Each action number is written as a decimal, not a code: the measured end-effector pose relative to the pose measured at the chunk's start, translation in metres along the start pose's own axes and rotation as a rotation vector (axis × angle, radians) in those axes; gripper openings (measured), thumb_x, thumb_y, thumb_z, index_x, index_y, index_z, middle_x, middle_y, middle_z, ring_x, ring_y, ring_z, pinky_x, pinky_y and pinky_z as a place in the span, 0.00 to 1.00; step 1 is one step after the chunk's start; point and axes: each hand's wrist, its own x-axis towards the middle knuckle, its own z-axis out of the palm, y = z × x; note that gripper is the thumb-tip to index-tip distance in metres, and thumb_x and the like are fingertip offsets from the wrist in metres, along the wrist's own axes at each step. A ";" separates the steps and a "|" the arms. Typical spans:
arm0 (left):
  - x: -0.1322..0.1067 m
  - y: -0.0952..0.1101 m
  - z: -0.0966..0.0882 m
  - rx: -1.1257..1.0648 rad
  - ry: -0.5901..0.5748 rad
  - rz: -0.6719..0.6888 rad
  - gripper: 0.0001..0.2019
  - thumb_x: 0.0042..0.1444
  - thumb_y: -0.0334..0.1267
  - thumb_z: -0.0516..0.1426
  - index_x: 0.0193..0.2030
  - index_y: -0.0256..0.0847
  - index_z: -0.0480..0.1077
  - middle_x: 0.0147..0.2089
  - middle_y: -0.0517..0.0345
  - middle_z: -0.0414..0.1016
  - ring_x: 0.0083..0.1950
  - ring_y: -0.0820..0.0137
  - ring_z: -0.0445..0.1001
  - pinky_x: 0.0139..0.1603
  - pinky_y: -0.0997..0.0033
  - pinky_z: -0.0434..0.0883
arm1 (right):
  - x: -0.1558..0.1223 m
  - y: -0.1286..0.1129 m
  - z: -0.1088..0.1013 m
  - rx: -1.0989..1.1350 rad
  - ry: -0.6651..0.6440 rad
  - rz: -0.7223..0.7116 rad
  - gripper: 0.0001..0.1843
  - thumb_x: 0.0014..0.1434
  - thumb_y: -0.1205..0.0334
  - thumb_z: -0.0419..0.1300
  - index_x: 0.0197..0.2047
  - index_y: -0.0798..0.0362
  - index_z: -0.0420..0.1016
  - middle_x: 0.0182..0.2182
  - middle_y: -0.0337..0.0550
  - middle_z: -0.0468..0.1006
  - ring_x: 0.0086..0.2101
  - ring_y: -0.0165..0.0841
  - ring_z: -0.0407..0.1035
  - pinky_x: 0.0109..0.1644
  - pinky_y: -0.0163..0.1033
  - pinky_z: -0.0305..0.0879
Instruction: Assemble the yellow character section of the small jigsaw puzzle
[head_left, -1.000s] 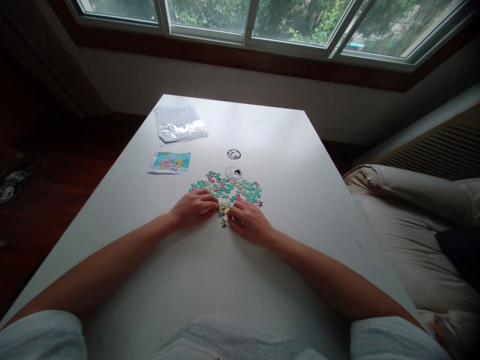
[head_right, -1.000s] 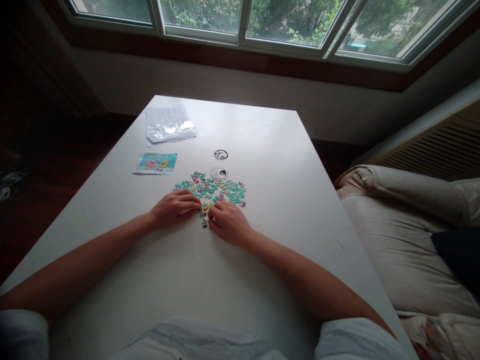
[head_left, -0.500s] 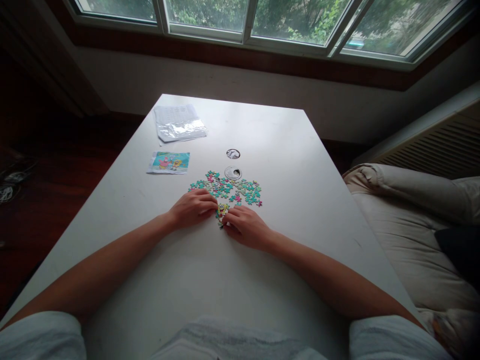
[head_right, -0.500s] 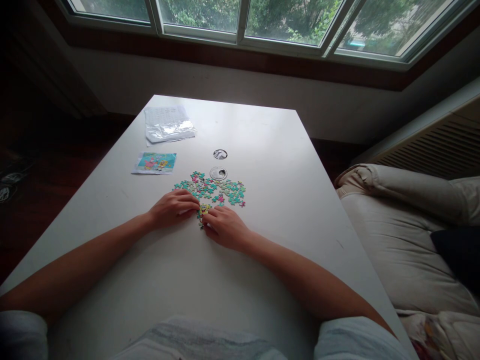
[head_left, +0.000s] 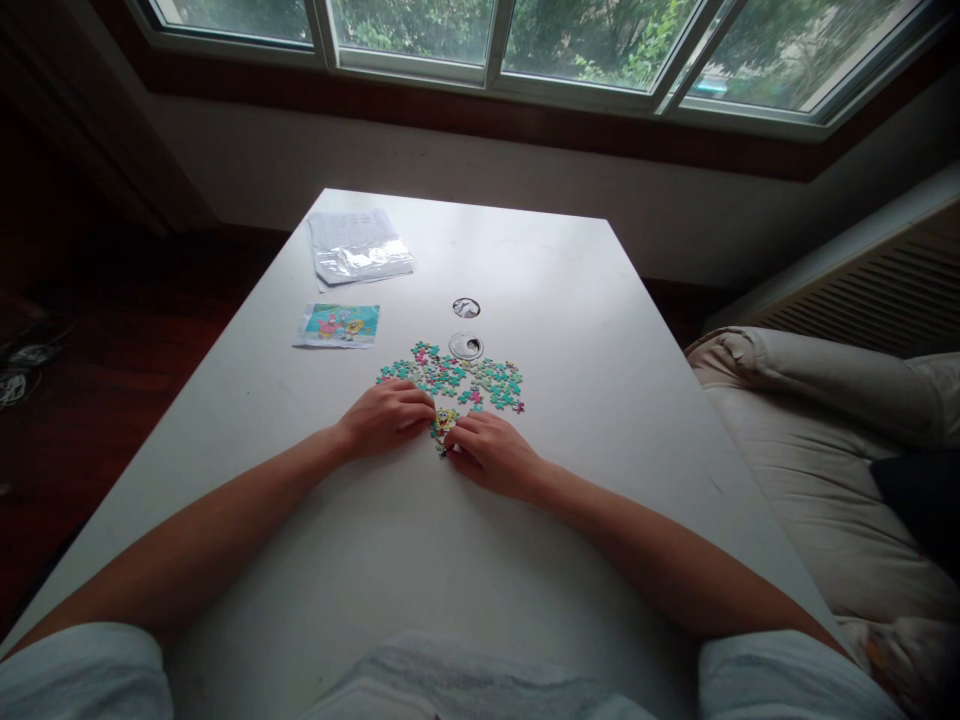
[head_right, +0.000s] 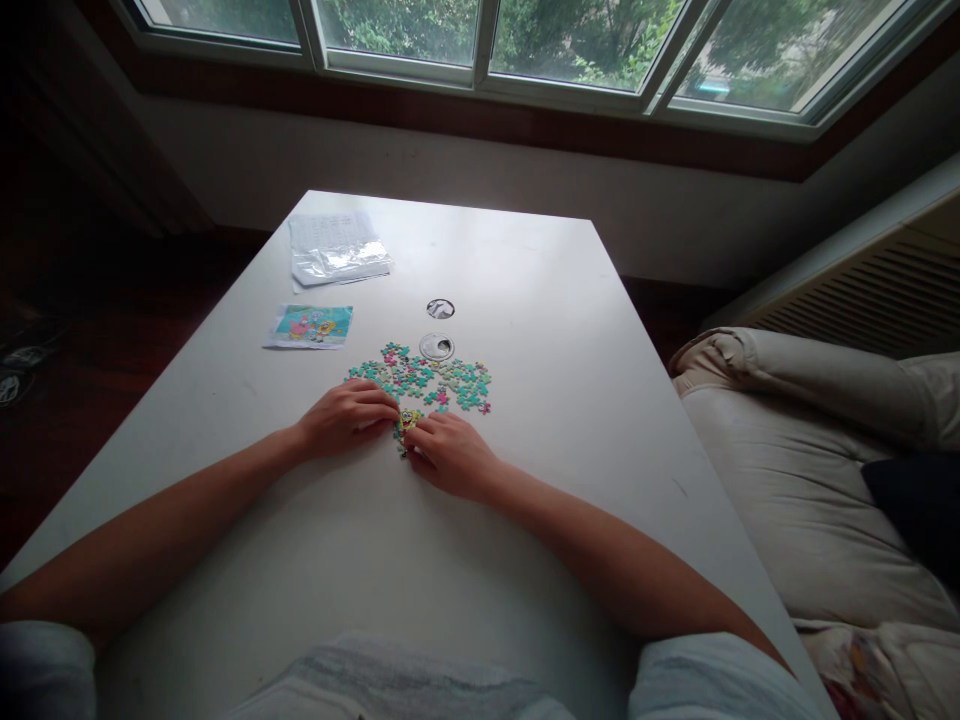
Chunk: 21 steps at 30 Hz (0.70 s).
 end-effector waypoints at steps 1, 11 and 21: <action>0.000 0.000 0.000 -0.001 0.001 0.000 0.12 0.69 0.38 0.51 0.45 0.46 0.77 0.48 0.57 0.81 0.46 0.68 0.75 0.51 0.65 0.68 | 0.000 0.000 0.000 0.003 0.001 -0.001 0.04 0.65 0.65 0.56 0.41 0.49 0.72 0.36 0.43 0.77 0.37 0.35 0.67 0.43 0.40 0.58; -0.001 -0.002 -0.002 -0.010 0.007 0.014 0.11 0.68 0.37 0.52 0.45 0.47 0.77 0.48 0.58 0.81 0.46 0.69 0.76 0.51 0.66 0.69 | 0.000 -0.001 -0.001 0.000 -0.008 0.001 0.05 0.66 0.64 0.55 0.42 0.50 0.72 0.36 0.44 0.77 0.38 0.35 0.68 0.44 0.39 0.59; -0.007 -0.028 -0.007 0.082 0.306 -0.260 0.09 0.65 0.37 0.55 0.42 0.44 0.78 0.45 0.55 0.80 0.48 0.63 0.74 0.54 0.58 0.71 | 0.005 0.002 -0.011 0.145 0.037 0.049 0.05 0.64 0.66 0.56 0.38 0.50 0.73 0.31 0.41 0.76 0.34 0.32 0.68 0.41 0.37 0.61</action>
